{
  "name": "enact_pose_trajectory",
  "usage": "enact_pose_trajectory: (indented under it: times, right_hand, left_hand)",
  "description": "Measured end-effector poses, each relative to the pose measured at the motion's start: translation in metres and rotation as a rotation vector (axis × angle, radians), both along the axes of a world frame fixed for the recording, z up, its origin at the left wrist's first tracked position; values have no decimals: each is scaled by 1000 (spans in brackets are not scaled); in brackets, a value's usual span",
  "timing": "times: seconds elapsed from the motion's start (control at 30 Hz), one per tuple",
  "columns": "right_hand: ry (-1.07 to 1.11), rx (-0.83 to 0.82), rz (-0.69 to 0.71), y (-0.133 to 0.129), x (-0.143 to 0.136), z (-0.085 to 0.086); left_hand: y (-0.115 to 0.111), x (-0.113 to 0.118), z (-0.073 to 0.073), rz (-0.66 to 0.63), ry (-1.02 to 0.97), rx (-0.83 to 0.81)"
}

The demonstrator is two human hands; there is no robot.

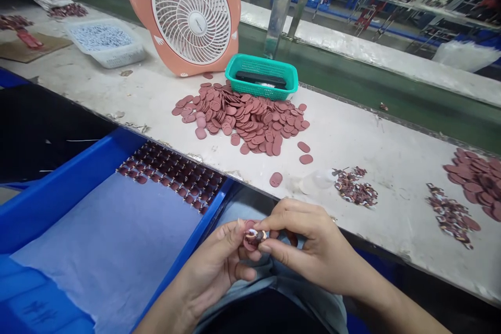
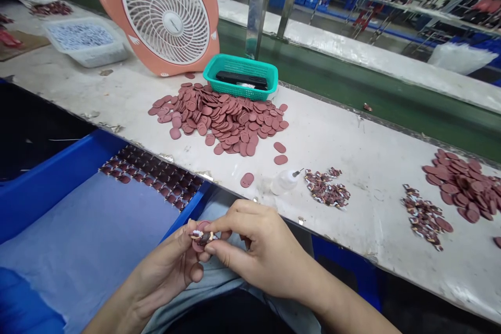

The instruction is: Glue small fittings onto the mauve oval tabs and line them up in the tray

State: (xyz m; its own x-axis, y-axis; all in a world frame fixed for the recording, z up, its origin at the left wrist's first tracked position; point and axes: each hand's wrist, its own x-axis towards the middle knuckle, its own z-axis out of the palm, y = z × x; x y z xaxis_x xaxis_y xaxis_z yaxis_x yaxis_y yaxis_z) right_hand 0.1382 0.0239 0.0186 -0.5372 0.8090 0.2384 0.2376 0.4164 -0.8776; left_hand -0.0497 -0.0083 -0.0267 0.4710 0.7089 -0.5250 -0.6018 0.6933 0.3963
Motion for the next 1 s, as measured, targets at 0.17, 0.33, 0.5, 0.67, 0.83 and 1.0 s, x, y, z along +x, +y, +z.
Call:
enact_pose_trajectory:
  times: [0.17,0.33,0.5,0.67,0.83,1.0]
  right_hand:
    - [-64,7,11,0,2,5]
    - [-56,85,44,2,7,11]
    - [-85,195,80,2,7,11]
    - [-84,205,81,1,6,9]
    - [-86,200,74,2,7,8]
    - [-105,198,84,3,6,5]
  left_hand:
    - [1,0,1,-34,6,43]
    - [1,-1,2,-50,25,87]
    - [1,2,5,-38,88,91]
    - [0,6,8,24,112,-15]
    - [0,10,13,49,121,-61]
    - [-1,13,11,66,122,-85]
